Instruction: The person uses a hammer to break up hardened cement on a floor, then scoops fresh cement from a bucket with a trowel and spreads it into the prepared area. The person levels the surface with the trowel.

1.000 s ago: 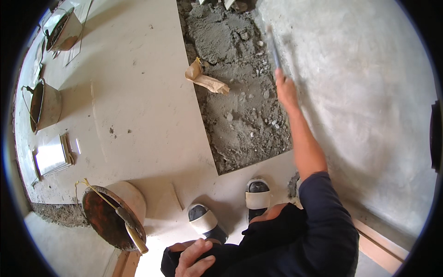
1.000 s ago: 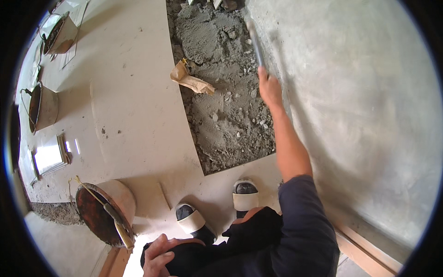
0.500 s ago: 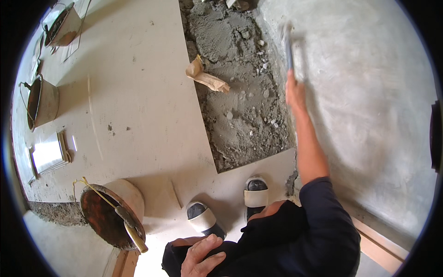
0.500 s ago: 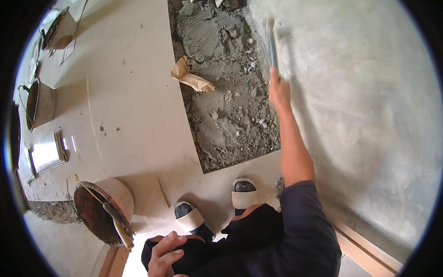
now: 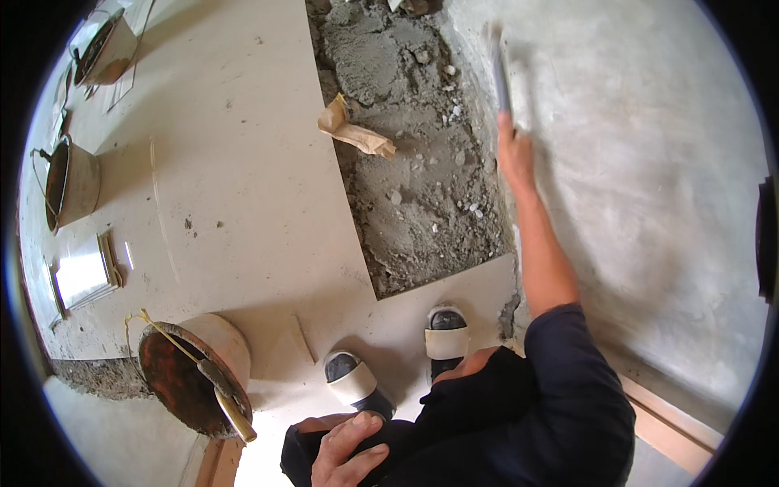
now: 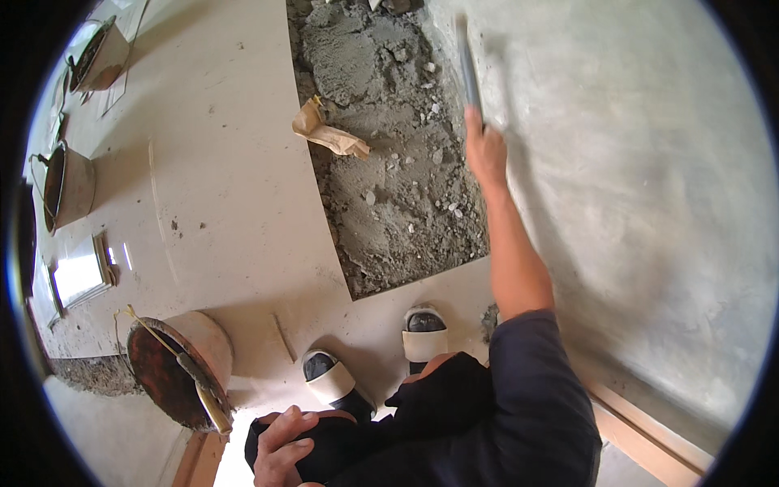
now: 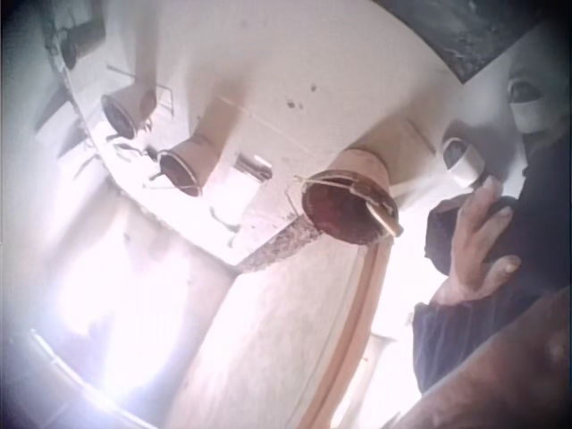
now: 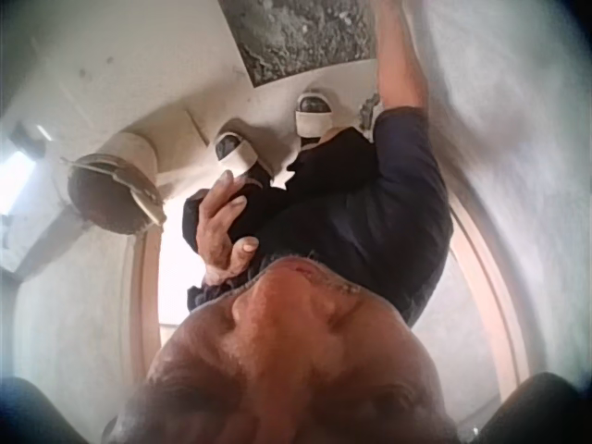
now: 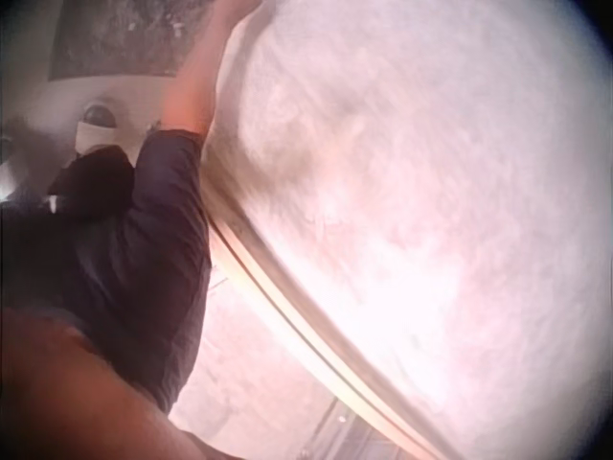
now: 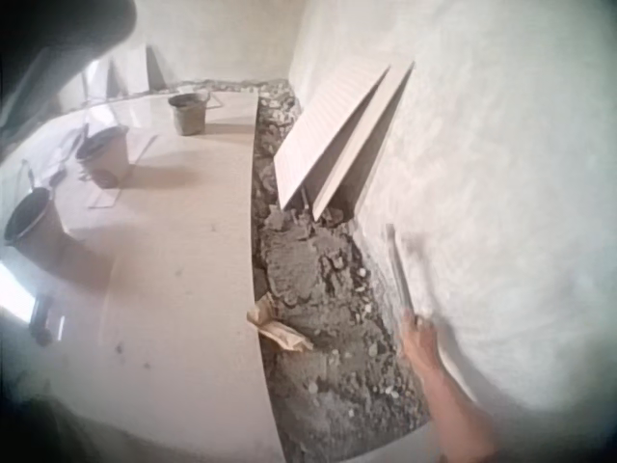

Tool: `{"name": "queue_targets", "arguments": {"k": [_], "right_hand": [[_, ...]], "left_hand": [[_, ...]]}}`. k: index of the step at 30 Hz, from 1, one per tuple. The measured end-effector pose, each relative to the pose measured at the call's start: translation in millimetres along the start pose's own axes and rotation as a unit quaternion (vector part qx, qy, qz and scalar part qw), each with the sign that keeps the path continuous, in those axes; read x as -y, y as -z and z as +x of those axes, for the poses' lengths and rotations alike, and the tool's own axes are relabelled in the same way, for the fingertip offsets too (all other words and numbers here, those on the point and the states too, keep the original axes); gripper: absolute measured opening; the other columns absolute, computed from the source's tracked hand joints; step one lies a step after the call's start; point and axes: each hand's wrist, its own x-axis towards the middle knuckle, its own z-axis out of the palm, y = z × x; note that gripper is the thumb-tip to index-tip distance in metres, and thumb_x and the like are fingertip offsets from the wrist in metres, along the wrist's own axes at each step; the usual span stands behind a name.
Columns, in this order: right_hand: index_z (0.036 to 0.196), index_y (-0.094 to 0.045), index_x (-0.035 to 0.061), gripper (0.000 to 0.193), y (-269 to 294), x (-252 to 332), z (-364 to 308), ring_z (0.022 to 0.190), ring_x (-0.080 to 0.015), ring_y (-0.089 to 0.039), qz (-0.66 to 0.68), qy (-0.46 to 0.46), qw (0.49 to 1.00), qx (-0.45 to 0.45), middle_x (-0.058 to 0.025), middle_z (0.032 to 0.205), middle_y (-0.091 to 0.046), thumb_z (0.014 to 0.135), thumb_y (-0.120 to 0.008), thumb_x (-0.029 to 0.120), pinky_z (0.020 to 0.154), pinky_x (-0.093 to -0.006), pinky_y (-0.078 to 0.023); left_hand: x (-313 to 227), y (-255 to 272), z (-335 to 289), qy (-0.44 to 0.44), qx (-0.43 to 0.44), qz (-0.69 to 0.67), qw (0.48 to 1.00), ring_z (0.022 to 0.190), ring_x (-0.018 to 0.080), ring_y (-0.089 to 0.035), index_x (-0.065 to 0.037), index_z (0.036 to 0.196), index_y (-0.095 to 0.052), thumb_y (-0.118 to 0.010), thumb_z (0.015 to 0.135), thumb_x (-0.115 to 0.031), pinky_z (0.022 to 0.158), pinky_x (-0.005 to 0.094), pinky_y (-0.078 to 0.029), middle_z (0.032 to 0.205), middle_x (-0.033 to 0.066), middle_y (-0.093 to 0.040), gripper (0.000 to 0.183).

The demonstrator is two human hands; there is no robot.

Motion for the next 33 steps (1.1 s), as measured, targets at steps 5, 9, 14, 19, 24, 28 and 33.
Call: {"name": "queue_targets", "arguments": {"k": [5,9,14,19,24,28,33], "right_hand": [[0.080,-0.058,-0.0042,0.060,11.1,17.4,8.0,0.057,-0.0290,-0.061,0.125,0.247,0.943,-0.187,-0.0177,0.060,-0.057,0.095,-0.046,0.053,0.056,-0.0401,-0.048],[0.117,-0.060,-0.0088,0.082,-34.0,-41.2,-32.1,0.114,-0.0448,-0.055,-0.158,-0.222,0.956,0.108,-0.0350,0.119,-0.056,0.091,-0.037,0.066,0.093,-0.0471,-0.045],[0.092,-0.063,-0.0064,0.079,-15.0,-31.3,-38.4,0.067,-0.0332,-0.063,-0.003,-0.114,0.991,0.076,-0.0175,0.073,-0.064,0.090,-0.038,0.069,0.066,-0.0440,-0.051],[0.079,-0.053,0.0074,0.045,59.3,31.8,-36.4,0.047,-0.0093,-0.048,0.218,0.186,0.957,-0.044,0.0008,0.055,-0.047,0.099,-0.042,0.047,0.045,-0.0267,-0.038],[0.091,-0.058,-0.0049,0.052,35.5,-17.7,-80.0,0.068,-0.0270,-0.063,0.112,0.095,0.983,-0.110,-0.0163,0.070,-0.061,0.097,-0.048,0.046,0.064,-0.0373,-0.048],[0.112,-0.060,-0.0109,0.073,-11.1,-89.6,-124.2,0.106,-0.0491,-0.056,-0.185,-0.200,0.950,0.156,-0.0350,0.107,-0.060,0.095,-0.039,0.057,0.093,-0.0521,-0.042],[0.094,-0.064,-0.0062,0.068,4.3,-84.3,-118.9,0.085,-0.0440,-0.063,-0.006,-0.058,0.997,0.054,-0.0282,0.082,-0.065,0.093,-0.044,0.059,0.078,-0.0499,-0.048]], "left_hand": [[3.4,-0.6,8.7,0.002,0.037,0.025,0.999,0.113,0.0431,-0.057,0.007,0.113,-0.056,-0.056,0.094,-0.042,0.098,0.0493,-0.042,0.122,0.0347,-0.054,0.053],[-3.9,0.6,-1.3,-0.003,0.038,0.002,0.999,0.115,0.0434,-0.056,0.007,0.113,-0.056,-0.056,0.094,-0.042,0.100,0.0494,-0.041,0.123,0.0333,-0.054,0.052],[-3.5,2.9,-9.1,-0.011,0.001,-0.023,1.000,0.118,0.0442,-0.053,0.008,0.113,-0.055,-0.057,0.093,-0.041,0.101,0.0503,-0.040,0.122,0.0316,-0.056,0.052],[0.6,2.2,0.0,-0.027,0.054,0.001,0.998,0.117,0.0447,-0.054,0.008,0.111,-0.056,-0.057,0.093,-0.041,0.099,0.0503,-0.042,0.120,0.0342,-0.056,0.052],[-0.4,2.4,-0.8,-0.013,0.041,0.043,0.998,0.114,0.0427,-0.057,0.007,0.110,-0.056,-0.054,0.094,-0.045,0.098,0.0483,-0.044,0.123,0.0340,-0.055,0.054],[-2.3,5.1,-18.8,-0.021,0.013,0.058,0.998,0.112,0.0425,-0.058,0.007,0.110,-0.056,-0.052,0.094,-0.049,0.097,0.0474,-0.044,0.125,0.0343,-0.052,0.058],[-4.8,-1.1,-33.7,-0.008,-0.037,0.040,0.998,0.111,0.0424,-0.059,0.008,0.112,-0.057,-0.054,0.093,-0.051,0.094,0.0475,-0.048,0.127,0.0343,-0.050,0.062]]}}
